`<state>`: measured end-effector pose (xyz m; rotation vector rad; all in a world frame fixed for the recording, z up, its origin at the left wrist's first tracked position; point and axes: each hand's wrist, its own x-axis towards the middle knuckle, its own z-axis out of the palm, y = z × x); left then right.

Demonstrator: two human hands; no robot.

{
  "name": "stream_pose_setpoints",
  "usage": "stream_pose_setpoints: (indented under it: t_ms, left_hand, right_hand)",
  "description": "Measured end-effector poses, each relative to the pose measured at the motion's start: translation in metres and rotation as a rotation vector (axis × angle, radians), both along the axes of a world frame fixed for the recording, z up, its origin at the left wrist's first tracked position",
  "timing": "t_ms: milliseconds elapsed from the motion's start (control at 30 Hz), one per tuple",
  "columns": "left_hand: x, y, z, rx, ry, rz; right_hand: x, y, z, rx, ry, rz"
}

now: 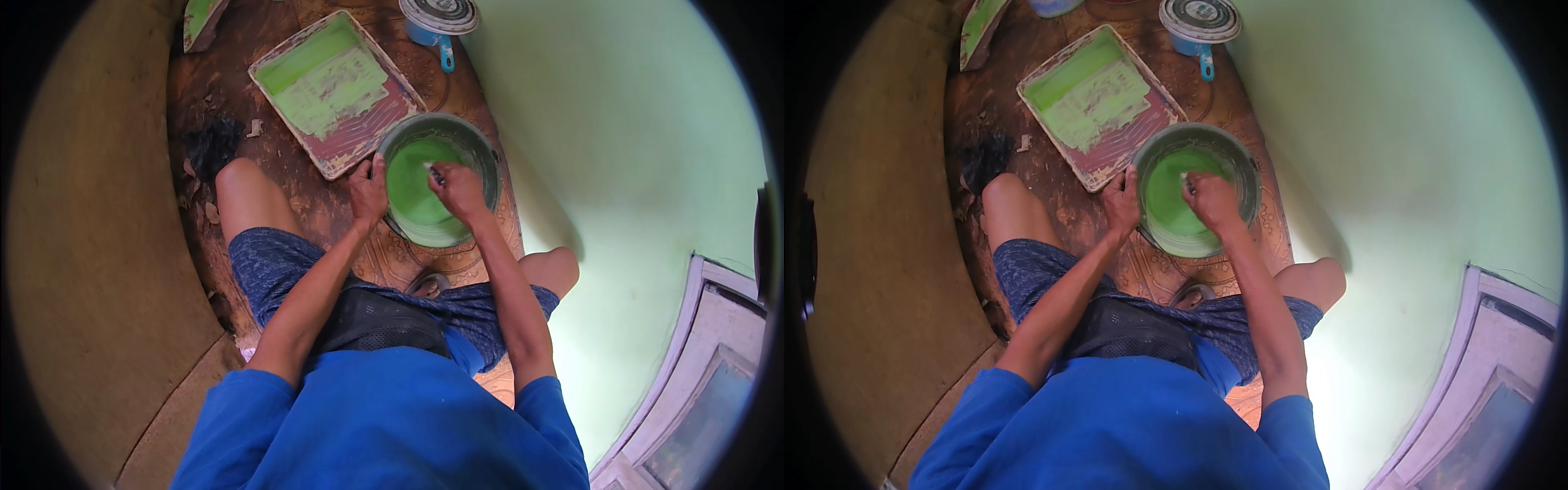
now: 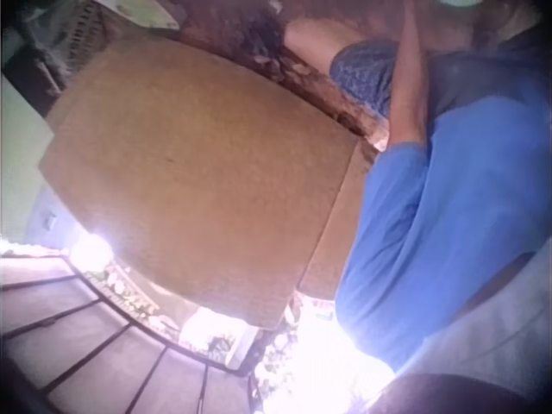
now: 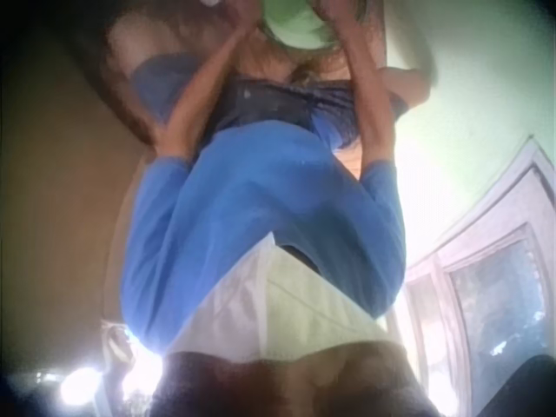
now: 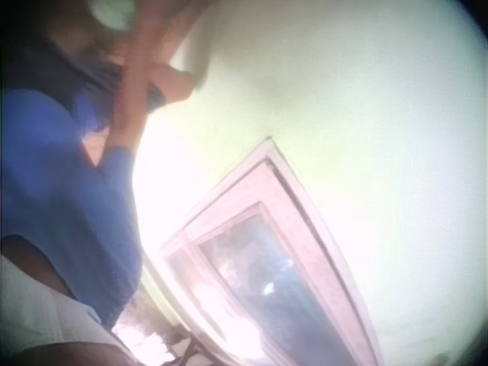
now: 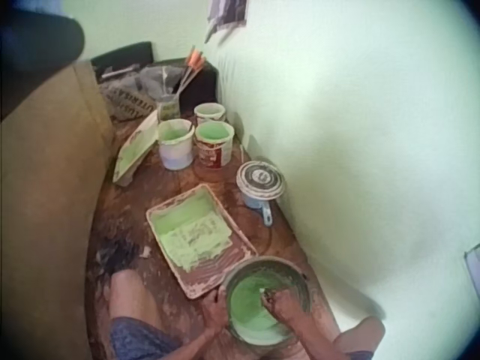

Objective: The person walks onto a porch and sits on the floor. They pick up a paint tray and a bucket of green paint, then use a stick to stir the paint in the bucket. Finally, they pour the mixed green paint from the bucket into the paint tray.

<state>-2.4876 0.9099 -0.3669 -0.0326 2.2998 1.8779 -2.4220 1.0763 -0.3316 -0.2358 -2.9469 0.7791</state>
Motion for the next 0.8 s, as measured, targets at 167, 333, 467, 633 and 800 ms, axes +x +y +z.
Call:
stream_pose_setpoints:
  t_ms: [167,333,467,633,800]
  left_hand:
    - [0.002,0.002,0.004,0.001,-0.022,-0.016]
    - [0.001,0.003,-0.005,0.017,0.021,0.035]
    - [0.001,0.002,-0.002,-0.001,0.033,0.012]
    - [0.001,0.001,0.002,-0.001,0.036,0.011]
    - [0.001,0.001,-0.002,-0.008,0.014,0.001]
  right_hand:
    - [0.019,-0.025,0.011,0.037,-0.149,0.162]
    - [0.042,-0.027,0.021,0.029,-0.252,0.234]
    - [0.052,-0.002,0.02,0.049,-0.319,0.158]
    - [0.042,0.026,0.034,0.013,-0.182,-0.022]
    - [0.027,0.019,0.012,0.073,-0.015,-0.044]
